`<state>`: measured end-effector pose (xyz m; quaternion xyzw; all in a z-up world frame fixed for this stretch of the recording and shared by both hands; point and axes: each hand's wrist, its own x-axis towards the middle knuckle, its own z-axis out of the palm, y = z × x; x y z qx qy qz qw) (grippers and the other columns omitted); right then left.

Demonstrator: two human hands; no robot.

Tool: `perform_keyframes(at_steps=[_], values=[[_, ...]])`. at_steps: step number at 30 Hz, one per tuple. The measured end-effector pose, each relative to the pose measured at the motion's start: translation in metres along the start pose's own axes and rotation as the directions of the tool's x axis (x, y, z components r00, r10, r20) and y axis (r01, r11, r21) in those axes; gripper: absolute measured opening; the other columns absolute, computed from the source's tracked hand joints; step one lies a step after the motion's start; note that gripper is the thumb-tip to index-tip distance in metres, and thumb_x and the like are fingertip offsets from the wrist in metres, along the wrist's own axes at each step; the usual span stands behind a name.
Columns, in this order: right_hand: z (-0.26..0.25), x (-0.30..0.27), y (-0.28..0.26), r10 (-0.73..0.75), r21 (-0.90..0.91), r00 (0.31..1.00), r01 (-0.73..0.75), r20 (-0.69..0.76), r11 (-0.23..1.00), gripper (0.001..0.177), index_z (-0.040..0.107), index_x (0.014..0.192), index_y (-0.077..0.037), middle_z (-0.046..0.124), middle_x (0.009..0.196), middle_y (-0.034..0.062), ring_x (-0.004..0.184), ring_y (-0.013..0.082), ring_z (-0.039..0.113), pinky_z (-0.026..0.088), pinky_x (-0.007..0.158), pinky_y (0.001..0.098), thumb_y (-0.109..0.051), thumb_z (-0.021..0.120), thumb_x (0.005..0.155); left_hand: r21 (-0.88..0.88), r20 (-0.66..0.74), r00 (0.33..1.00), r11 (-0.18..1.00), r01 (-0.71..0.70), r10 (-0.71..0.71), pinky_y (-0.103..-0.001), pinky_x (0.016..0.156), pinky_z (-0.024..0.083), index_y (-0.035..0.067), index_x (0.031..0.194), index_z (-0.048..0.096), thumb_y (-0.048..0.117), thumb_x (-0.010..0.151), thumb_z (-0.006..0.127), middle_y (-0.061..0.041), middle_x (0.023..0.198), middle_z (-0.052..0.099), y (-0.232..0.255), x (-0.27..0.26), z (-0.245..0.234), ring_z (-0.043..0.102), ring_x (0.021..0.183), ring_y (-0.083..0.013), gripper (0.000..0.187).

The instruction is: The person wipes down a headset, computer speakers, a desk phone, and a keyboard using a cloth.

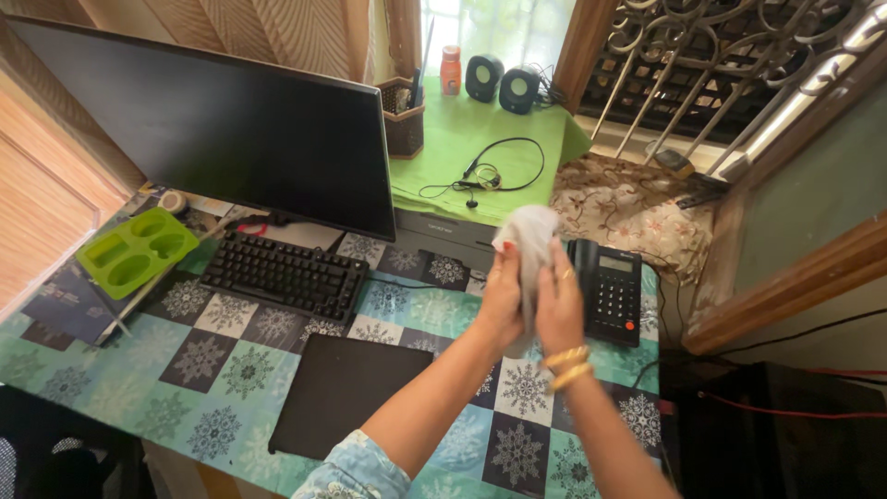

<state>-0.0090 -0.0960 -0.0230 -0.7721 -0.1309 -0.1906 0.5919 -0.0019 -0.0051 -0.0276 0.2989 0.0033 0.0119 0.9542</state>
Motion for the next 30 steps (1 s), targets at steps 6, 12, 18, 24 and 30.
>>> perform_keyframes(at_steps=[6, 12, 18, 24, 30], values=[[0.016, -0.006, -0.006, 0.130, 0.385, 0.992, -0.118, -0.004, 0.915, 0.046, 0.055, 0.140, -0.001, 0.064, 0.134, 0.0159, 0.124, 0.0262, 0.060, 0.046, 0.109, 0.0365, -0.027, 0.056, 0.103, 0.148, -0.088, 0.995, 0.987, 0.062, -0.049, -0.038, 0.097, 0.053, 0.021, 0.153, 0.038, 0.061, 0.096, 0.043, -0.012, 0.136, 0.059, -0.013, 0.002, 0.003, 0.061, 0.117, -0.0238, 0.069], [-0.039, 0.056, 0.067, 0.695, 0.633, 0.681, -0.648, 0.232, 0.424, 0.047, 0.061, 0.130, -0.008, 0.068, 0.118, 0.0116, 0.104, 0.0259, 0.066, 0.054, 0.093, 0.0423, -0.046, 0.043, 0.109, 0.543, 0.091, 0.994, 0.834, -0.097, 0.056, -0.032, 0.096, 0.048, 0.014, 0.154, 0.043, 0.045, 0.096, 0.066, -0.007, 0.138, 0.058, -0.023, -0.004, 0.006, 0.055, 0.118, -0.0146, 0.070], [-0.021, 0.014, 0.073, 0.549, 0.849, 0.778, -0.483, 0.304, 0.215, 0.048, 0.060, 0.127, -0.012, 0.069, 0.121, 0.0077, 0.106, 0.0250, 0.069, 0.057, 0.094, 0.0440, -0.051, 0.041, 0.105, 0.609, -0.048, 0.968, 0.776, -0.166, 0.246, -0.040, 0.095, 0.052, -0.002, 0.134, 0.060, 0.031, 0.097, 0.071, -0.017, 0.124, 0.063, -0.026, 0.018, -0.007, 0.061, 0.110, -0.0253, 0.050], [-0.001, -0.013, 0.036, 0.509, 0.904, 0.815, -0.401, 0.278, 0.148, 0.054, 0.060, 0.133, -0.009, 0.071, 0.128, 0.0088, 0.115, 0.0245, 0.068, 0.053, 0.102, 0.0414, -0.051, 0.042, 0.104, 0.932, 0.180, 0.813, 0.168, -0.321, 0.554, -0.048, 0.103, 0.040, -0.006, 0.138, 0.054, 0.040, 0.087, 0.079, -0.031, 0.131, 0.058, -0.018, -0.015, 0.018, 0.051, 0.123, -0.0458, 0.073], [0.009, -0.065, 0.036, 0.530, 0.801, 0.788, -0.520, 0.314, 0.297, 0.035, 0.064, 0.123, -0.010, 0.068, 0.097, 0.0081, 0.078, 0.0255, 0.064, 0.049, 0.059, 0.0405, -0.042, 0.058, 0.109, 0.962, 0.081, 0.905, 0.204, -0.180, 0.418, -0.042, 0.095, 0.053, 0.000, 0.122, 0.069, 0.050, 0.069, 0.087, -0.023, 0.114, 0.070, 0.015, 0.002, 0.025, 0.068, 0.107, -0.0355, 0.075]])
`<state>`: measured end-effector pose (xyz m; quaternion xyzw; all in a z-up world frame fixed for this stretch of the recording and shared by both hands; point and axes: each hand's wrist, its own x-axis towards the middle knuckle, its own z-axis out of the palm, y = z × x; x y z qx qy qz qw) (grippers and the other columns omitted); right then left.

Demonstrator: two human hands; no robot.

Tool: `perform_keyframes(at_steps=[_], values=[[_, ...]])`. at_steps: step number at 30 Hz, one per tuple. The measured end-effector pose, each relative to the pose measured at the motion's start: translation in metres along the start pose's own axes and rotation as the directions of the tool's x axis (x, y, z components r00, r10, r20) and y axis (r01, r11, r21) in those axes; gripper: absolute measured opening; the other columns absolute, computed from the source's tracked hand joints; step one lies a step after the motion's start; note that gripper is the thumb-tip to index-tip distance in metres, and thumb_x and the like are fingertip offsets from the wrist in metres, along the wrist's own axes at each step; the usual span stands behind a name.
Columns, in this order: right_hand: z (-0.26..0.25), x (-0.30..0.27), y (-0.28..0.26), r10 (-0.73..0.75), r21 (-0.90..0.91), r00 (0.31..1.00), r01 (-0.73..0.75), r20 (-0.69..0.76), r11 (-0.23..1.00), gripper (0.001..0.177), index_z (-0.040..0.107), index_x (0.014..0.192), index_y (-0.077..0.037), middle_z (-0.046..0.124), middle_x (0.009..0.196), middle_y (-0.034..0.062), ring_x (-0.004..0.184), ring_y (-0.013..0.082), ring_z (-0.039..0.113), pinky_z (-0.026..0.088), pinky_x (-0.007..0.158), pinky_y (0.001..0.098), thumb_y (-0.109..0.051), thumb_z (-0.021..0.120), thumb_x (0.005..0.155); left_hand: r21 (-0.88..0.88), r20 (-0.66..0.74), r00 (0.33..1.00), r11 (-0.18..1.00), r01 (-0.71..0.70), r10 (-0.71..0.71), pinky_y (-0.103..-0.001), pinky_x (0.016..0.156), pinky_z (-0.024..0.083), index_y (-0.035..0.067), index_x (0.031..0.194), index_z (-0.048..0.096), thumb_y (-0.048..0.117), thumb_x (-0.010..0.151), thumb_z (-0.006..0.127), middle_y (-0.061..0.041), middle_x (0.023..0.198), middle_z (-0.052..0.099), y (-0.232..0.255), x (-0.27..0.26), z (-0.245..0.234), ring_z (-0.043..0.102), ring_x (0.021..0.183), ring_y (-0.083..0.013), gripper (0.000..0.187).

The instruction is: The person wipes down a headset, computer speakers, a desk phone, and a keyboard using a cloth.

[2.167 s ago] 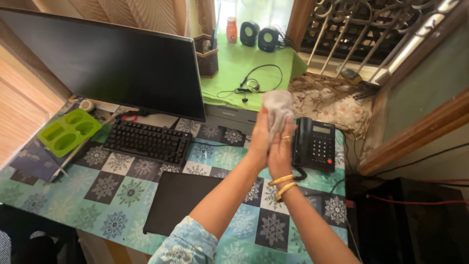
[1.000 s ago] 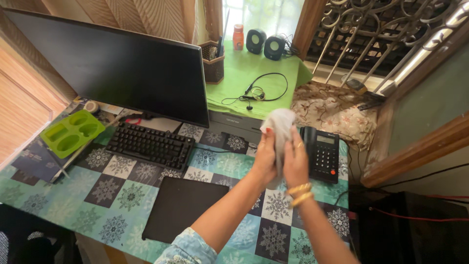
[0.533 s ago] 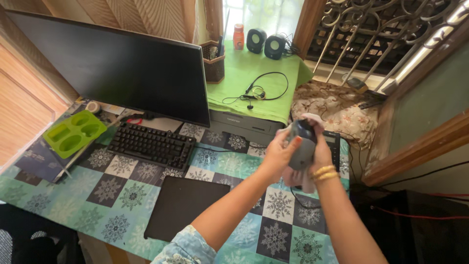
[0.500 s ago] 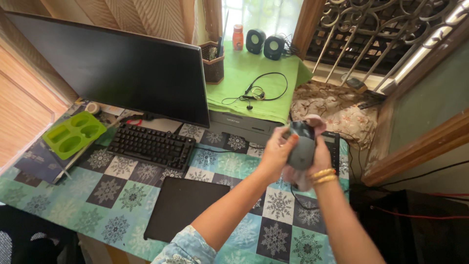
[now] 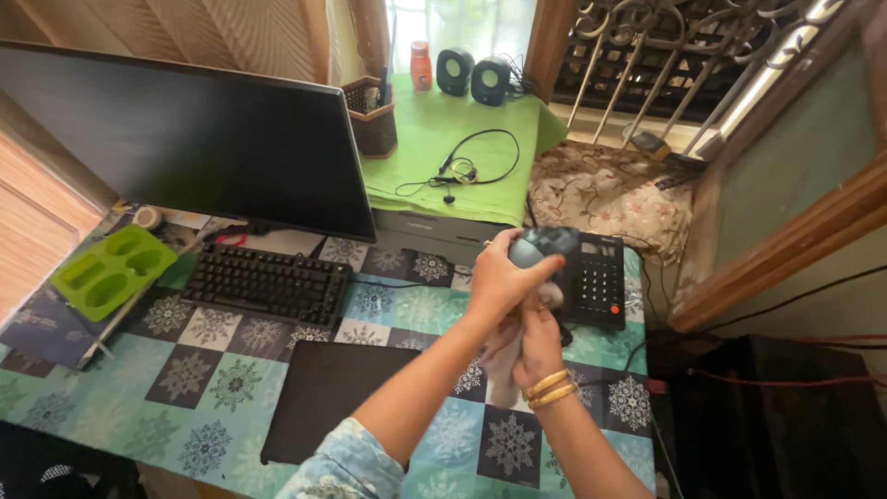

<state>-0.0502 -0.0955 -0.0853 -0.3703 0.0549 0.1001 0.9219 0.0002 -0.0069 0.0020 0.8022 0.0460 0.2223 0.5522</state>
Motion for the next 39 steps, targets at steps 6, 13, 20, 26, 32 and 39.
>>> perform_keyframes(at_steps=[6, 13, 20, 26, 32, 39], values=[[-0.030, -0.015, -0.028, 0.089, -0.485, 0.970, -0.192, -0.228, 0.853, 0.023, 0.070, 0.103, -0.006, 0.072, 0.095, 0.0052, 0.082, 0.0172, 0.067, 0.056, 0.073, 0.0308, -0.026, 0.069, 0.093, -0.055, 0.167, 0.945, 0.955, 0.292, -0.279, -0.030, 0.076, 0.057, 0.001, 0.114, 0.074, 0.049, 0.062, 0.091, -0.007, 0.095, 0.077, -0.040, 0.017, -0.002, 0.071, 0.082, -0.0143, 0.073], [-0.098, 0.004, -0.111, -0.474, -0.519, 0.716, 0.182, -0.512, 0.835, 0.018, 0.060, 0.117, -0.011, 0.066, 0.104, 0.0019, 0.090, 0.0136, 0.064, 0.054, 0.079, 0.0287, -0.020, 0.059, 0.101, -0.775, 0.145, 0.934, 0.550, 0.312, -0.325, -0.024, 0.069, 0.050, 0.000, 0.113, 0.069, 0.036, 0.087, 0.082, -0.001, 0.095, 0.070, -0.059, 0.030, 0.000, 0.063, 0.080, -0.0066, 0.046], [-0.180, 0.186, -0.099, -0.423, -0.903, 0.904, 0.232, 0.062, 0.362, 0.031, 0.067, 0.128, -0.004, 0.068, 0.107, 0.0194, 0.094, 0.0314, 0.061, 0.051, 0.083, 0.0408, -0.019, 0.059, 0.103, -0.873, 0.176, 0.959, 0.415, 0.255, -0.220, -0.029, 0.056, 0.049, -0.001, 0.121, 0.062, 0.039, 0.095, 0.075, -0.006, 0.086, 0.066, -0.065, 0.013, 0.002, 0.061, 0.066, -0.0133, 0.049], [-0.216, 0.224, -0.024, -0.169, -0.904, 0.906, 0.337, 0.388, -0.264, 0.033, 0.064, 0.124, -0.002, 0.053, 0.138, 0.0312, 0.127, 0.0483, 0.055, 0.045, 0.109, 0.0460, -0.022, 0.054, 0.099, -0.761, 0.199, 0.903, 0.521, 0.387, -0.380, -0.026, 0.067, 0.051, 0.002, 0.130, 0.061, 0.033, 0.087, 0.080, -0.002, 0.102, 0.071, -0.071, 0.007, 0.008, 0.063, 0.081, -0.0095, 0.056], [-0.225, 0.108, -0.009, -0.170, -0.673, 0.706, 0.533, 0.688, -0.512, 0.051, 0.058, 0.139, -0.007, 0.043, 0.157, 0.0145, 0.146, 0.0446, 0.038, 0.040, 0.116, 0.0488, -0.010, 0.053, 0.088, -0.544, 0.266, 0.933, 0.762, 0.352, -0.242, -0.027, 0.095, 0.049, 0.007, 0.142, 0.056, 0.030, 0.077, 0.087, -0.002, 0.129, 0.063, -0.099, 0.005, 0.051, 0.060, 0.114, -0.0121, 0.076], [-0.301, 0.033, -0.041, 0.116, -0.696, 0.991, 0.037, -0.066, -0.717, 0.029, 0.071, 0.116, -0.016, 0.068, 0.131, 0.0073, 0.127, 0.0255, 0.062, 0.052, 0.108, 0.0400, -0.023, 0.047, 0.104, 0.056, 0.290, 0.946, 0.990, 0.132, -0.143, -0.041, 0.104, 0.048, 0.004, 0.140, 0.054, 0.037, 0.062, 0.092, -0.018, 0.131, 0.061, -0.118, -0.003, 0.150, 0.058, 0.122, -0.0311, 0.093]])
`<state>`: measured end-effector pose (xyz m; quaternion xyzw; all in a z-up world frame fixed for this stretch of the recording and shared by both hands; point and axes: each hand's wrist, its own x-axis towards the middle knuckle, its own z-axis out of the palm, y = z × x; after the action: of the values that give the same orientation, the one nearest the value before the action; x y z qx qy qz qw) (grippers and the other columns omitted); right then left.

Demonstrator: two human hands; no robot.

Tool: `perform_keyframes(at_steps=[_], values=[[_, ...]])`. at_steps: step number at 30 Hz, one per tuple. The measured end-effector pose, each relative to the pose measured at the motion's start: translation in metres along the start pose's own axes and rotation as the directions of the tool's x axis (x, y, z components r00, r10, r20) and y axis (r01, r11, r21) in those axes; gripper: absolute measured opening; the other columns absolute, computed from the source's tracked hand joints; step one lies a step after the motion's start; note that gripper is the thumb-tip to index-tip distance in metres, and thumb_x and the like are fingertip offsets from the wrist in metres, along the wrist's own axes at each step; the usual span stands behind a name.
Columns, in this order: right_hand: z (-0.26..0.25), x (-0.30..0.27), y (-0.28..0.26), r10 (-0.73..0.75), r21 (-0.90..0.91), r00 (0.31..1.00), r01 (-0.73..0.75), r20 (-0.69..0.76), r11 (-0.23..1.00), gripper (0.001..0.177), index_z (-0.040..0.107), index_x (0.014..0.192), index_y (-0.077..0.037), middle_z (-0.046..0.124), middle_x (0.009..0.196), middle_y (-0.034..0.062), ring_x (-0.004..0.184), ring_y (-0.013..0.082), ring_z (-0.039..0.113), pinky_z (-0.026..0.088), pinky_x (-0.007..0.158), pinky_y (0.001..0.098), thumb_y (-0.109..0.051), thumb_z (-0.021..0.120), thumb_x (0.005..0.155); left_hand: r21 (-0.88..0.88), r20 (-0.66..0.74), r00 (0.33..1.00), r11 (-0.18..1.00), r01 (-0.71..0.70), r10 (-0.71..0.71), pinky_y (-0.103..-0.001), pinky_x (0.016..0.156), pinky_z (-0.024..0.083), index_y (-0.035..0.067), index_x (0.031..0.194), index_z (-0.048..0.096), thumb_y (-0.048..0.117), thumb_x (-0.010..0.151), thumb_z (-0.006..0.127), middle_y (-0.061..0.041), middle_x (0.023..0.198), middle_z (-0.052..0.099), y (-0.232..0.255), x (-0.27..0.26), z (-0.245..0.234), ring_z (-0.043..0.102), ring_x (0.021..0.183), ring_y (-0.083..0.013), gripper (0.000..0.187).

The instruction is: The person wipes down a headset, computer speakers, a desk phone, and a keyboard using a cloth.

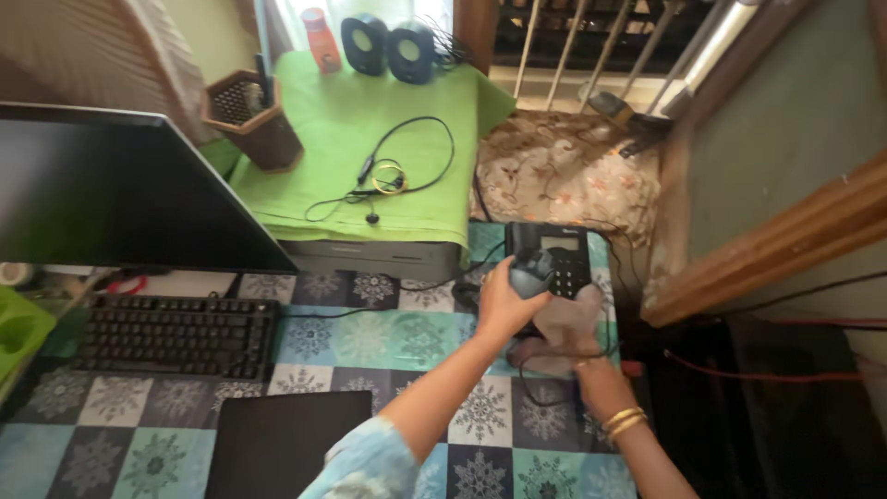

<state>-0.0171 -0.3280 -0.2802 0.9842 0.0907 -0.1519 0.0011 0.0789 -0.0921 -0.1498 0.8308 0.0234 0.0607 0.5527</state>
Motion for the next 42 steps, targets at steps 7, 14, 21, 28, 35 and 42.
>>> perform_keyframes(at_steps=[7, 14, 21, 28, 35, 42], values=[[-0.042, -0.105, 0.064, 0.538, 0.570, 0.604, -0.162, -0.588, 0.805, 0.031, 0.073, 0.117, 0.000, 0.072, 0.099, 0.0214, 0.086, 0.0394, 0.071, 0.057, 0.072, 0.0464, -0.026, 0.063, 0.104, 0.447, 0.060, 0.994, 0.887, -0.111, 0.094, -0.048, 0.102, 0.043, 0.009, 0.141, 0.055, 0.036, 0.064, 0.091, -0.016, 0.123, 0.058, 0.012, 0.008, 0.033, 0.053, 0.119, -0.0363, 0.089], [-0.044, -0.152, 0.053, 0.763, 0.990, 0.646, 0.112, -0.009, -0.082, 0.026, 0.074, 0.122, 0.001, 0.073, 0.096, 0.0122, 0.080, 0.0171, 0.064, 0.052, 0.072, 0.0309, -0.014, 0.060, 0.106, 0.545, -0.003, 0.993, 0.833, -0.100, 0.122, -0.048, 0.097, 0.045, 0.008, 0.145, 0.051, 0.038, 0.065, 0.092, -0.017, 0.125, 0.058, 0.013, 0.024, 0.043, 0.054, 0.117, -0.0372, 0.095], [-0.009, -0.130, 0.009, 0.382, 0.944, 0.908, -0.043, 0.173, -0.326, 0.032, 0.069, 0.122, 0.003, 0.079, 0.104, 0.0136, 0.086, 0.0192, 0.071, 0.056, 0.076, 0.0325, -0.012, 0.062, 0.094, 0.703, 0.147, 0.985, 0.691, -0.167, 0.088, -0.050, 0.096, 0.044, 0.009, 0.145, 0.047, 0.051, 0.068, 0.089, -0.015, 0.124, 0.059, 0.034, 0.006, 0.051, 0.053, 0.121, -0.0336, 0.097], [0.019, -0.112, -0.041, 0.313, 0.953, 0.937, -0.061, 0.157, -0.295, 0.032, 0.070, 0.123, 0.004, 0.077, 0.103, 0.0112, 0.088, 0.0161, 0.069, 0.055, 0.078, 0.0286, -0.016, 0.061, 0.100, 0.776, 0.161, 0.981, 0.600, -0.195, 0.111, -0.045, 0.091, 0.045, 0.004, 0.138, 0.052, 0.051, 0.063, 0.088, -0.012, 0.127, 0.059, 0.026, -0.016, 0.075, 0.054, 0.119, -0.0290, 0.096], [0.042, -0.094, -0.078, 0.207, 0.996, 0.978, 0.015, -0.033, 0.088, 0.040, 0.066, 0.128, 0.001, 0.072, 0.119, 0.0118, 0.108, 0.0219, 0.068, 0.054, 0.090, 0.0340, -0.026, 0.061, 0.099, 0.434, 0.041, 0.989, 0.889, -0.147, 0.144, -0.049, 0.093, 0.053, -0.001, 0.108, 0.061, 0.047, 0.063, 0.084, -0.023, 0.120, 0.060, 0.018, -0.044, 0.059, 0.057, 0.114, -0.0415, 0.070], [-0.009, -0.025, -0.182, -0.443, 0.138, 0.788, 0.541, -0.428, 0.829, 0.056, 0.054, 0.139, -0.006, 0.054, 0.144, 0.0178, 0.140, 0.0392, 0.042, 0.034, 0.114, 0.0560, -0.035, 0.059, 0.091, 0.378, -0.043, 0.984, 0.914, -0.144, 0.173, -0.050, 0.099, 0.051, -0.002, 0.117, 0.063, 0.047, 0.065, 0.079, -0.025, 0.120, 0.061, 0.017, -0.051, -0.032, 0.057, 0.117, -0.0437, 0.074]])
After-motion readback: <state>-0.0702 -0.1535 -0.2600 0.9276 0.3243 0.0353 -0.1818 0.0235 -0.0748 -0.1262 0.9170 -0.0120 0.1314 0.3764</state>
